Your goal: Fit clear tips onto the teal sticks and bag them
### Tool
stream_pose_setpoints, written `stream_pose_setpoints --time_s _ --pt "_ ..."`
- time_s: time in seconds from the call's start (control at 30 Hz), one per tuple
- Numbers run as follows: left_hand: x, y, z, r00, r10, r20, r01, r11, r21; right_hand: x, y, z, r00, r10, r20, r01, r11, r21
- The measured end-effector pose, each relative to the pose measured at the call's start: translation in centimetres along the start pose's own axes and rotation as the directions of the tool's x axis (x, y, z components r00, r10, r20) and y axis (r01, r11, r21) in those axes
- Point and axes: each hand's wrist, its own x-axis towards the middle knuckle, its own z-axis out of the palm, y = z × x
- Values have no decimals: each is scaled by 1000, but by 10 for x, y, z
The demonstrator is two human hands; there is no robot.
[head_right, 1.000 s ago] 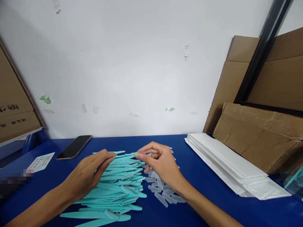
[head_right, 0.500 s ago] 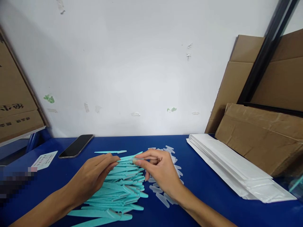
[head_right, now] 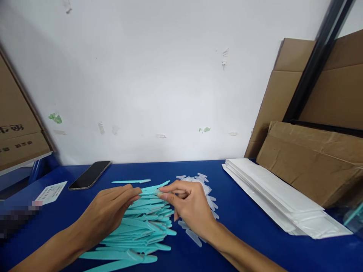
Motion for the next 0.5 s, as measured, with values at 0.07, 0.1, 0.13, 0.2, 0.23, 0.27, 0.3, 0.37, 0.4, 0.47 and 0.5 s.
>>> stream_pose_setpoints --time_s 0.07,0.1,0.13,0.2,0.23,0.27,0.3,0.37,0.4,0.47,0.5 --pt "3 -5 -2 1000 20 15 -20 999 38 1 -1 -2 999 -25 34 26 999 -47" --pt "5 -9 -4 999 39 28 -40 997 67 3 -2 -3 998 -41 56 45 996 -79" --pt "6 -15 -5 998 52 46 -57 993 102 5 -3 -4 996 -59 74 68 991 -117" --pt "5 -31 -7 995 71 73 -81 986 143 9 -4 -8 992 -103 75 117 971 -210" --pt "3 -41 -8 996 31 84 -44 987 154 11 -4 -10 990 -135 51 144 952 -270" --pt "0 -51 -7 996 -9 89 -6 987 162 14 -4 -14 985 -174 14 169 924 -343" --pt "-4 -60 -6 995 -41 96 24 985 172 16 -2 -18 976 -217 -27 186 885 -426" --pt "-14 -77 -1 981 -129 146 101 977 186 19 2 -27 949 -302 -92 192 782 -592" --pt "-19 -84 3 970 -175 171 142 972 188 21 5 -31 938 -330 -103 186 733 -655" --pt "-29 -94 10 942 -244 231 209 964 166 24 11 -37 930 -361 -73 198 656 -728" --pt "-33 -98 13 927 -271 258 237 959 154 25 13 -38 929 -367 -36 220 630 -745"
